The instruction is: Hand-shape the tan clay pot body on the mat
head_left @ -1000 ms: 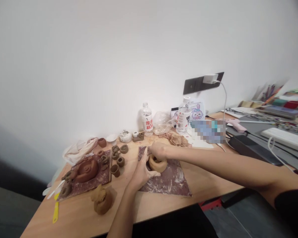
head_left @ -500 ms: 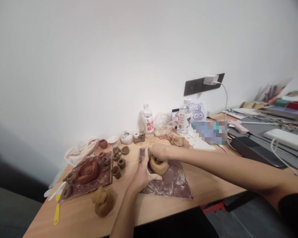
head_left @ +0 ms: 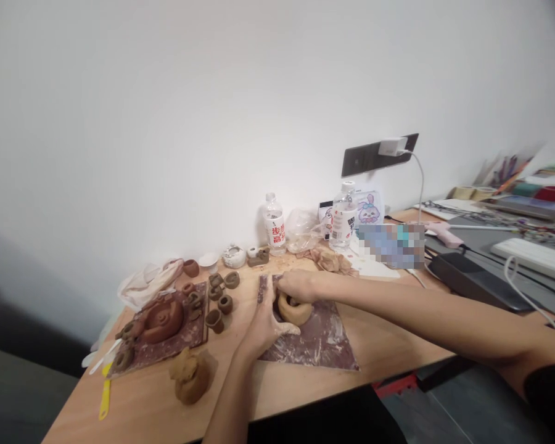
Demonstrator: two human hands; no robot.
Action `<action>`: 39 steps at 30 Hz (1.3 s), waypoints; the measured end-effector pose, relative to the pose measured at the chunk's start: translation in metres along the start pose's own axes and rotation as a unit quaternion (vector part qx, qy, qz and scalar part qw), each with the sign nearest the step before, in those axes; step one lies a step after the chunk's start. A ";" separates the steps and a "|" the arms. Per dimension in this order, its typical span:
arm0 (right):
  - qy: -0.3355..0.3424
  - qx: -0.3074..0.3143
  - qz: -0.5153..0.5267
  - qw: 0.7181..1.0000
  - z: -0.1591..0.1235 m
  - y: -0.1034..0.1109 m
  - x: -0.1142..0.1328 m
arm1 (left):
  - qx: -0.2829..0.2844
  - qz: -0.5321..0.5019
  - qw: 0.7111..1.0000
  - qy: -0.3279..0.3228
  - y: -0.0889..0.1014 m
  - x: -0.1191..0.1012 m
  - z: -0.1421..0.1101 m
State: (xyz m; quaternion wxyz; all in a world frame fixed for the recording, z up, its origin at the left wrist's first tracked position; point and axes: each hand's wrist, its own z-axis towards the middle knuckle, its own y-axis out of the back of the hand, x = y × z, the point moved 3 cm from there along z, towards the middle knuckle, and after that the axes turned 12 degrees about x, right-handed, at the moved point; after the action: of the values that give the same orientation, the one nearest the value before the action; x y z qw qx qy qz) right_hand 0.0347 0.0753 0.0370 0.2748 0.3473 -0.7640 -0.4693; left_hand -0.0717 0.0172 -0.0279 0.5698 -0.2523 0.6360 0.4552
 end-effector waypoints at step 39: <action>0.156 -0.042 -0.002 0.987 0.002 -0.003 -0.021 | -0.035 0.004 0.999 -0.002 0.002 -0.014 0.000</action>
State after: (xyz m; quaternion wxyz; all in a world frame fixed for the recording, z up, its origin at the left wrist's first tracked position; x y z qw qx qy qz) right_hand 0.0468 0.0921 0.0318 0.4039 0.4057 -0.6906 -0.4420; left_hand -0.0700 0.0147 -0.0137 0.5604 -0.2684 0.6194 0.4799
